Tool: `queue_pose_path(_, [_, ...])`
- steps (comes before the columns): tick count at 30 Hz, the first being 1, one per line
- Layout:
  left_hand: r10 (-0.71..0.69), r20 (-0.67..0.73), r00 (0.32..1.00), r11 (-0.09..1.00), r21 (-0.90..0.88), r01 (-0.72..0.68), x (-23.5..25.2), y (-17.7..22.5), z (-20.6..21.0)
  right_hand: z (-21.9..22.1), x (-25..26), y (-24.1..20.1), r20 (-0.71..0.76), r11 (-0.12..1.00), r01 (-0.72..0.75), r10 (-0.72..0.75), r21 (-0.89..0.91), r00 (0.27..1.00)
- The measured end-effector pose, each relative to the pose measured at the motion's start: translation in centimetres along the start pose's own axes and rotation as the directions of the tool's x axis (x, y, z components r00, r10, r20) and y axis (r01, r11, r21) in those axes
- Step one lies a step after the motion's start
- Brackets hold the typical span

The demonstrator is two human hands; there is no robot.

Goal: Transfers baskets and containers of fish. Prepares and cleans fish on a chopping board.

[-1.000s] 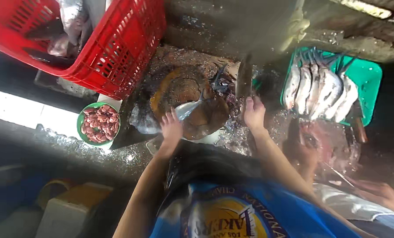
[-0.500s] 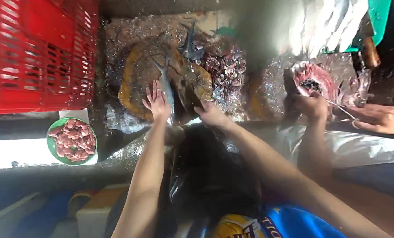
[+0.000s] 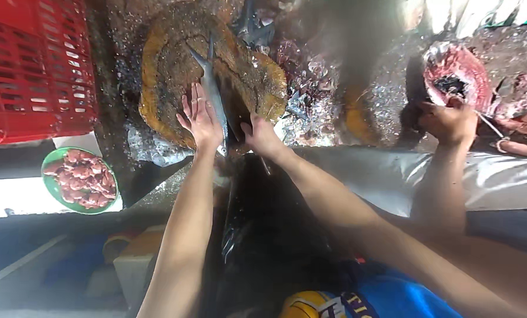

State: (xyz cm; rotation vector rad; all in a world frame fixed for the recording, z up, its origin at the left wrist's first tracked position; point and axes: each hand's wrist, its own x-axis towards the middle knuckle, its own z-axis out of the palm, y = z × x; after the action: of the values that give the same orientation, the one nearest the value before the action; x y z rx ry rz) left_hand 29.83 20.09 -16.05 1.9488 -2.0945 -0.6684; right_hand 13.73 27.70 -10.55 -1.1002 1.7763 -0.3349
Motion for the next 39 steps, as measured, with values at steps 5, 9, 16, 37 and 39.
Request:
queue_pose_path(5, [0.005, 0.007, 1.000, 1.000, 0.008, -0.005, -0.1, -0.2, 0.1, 1.0, -0.1, -0.5, -0.078, 0.999, 0.025, -0.023, 0.023, 0.997])
queue_pose_path(9, [0.007, 0.000, 1.000, 1.000, 0.010, -0.007, 0.0, -0.1, 0.1, 1.2, -3.9, 0.5, 0.055, 0.996, -0.054, 0.051, 0.068, 0.997])
queue_pose_path(16, [-0.005, 0.002, 1.000, 1.000, 0.002, 0.005, 0.0, -0.1, 0.1, 2.1, -2.0, 1.8, 0.018, 0.987, 0.067, -0.070, 0.148, 0.997])
queue_pose_path(37, [0.094, 0.279, 0.956, 0.981, 0.138, -0.137, 5.3, 0.2, -1.7, 3.7, -3.3, 4.0, 0.190, 0.926, -0.110, 0.042, 0.361, 0.981])
queue_pose_path(39, [0.102, 0.254, 0.962, 0.984, 0.115, -0.135, 5.1, 0.0, -1.7, 3.5, -1.2, 3.1, 0.155, 0.912, -0.105, 0.046, 0.397, 0.987])
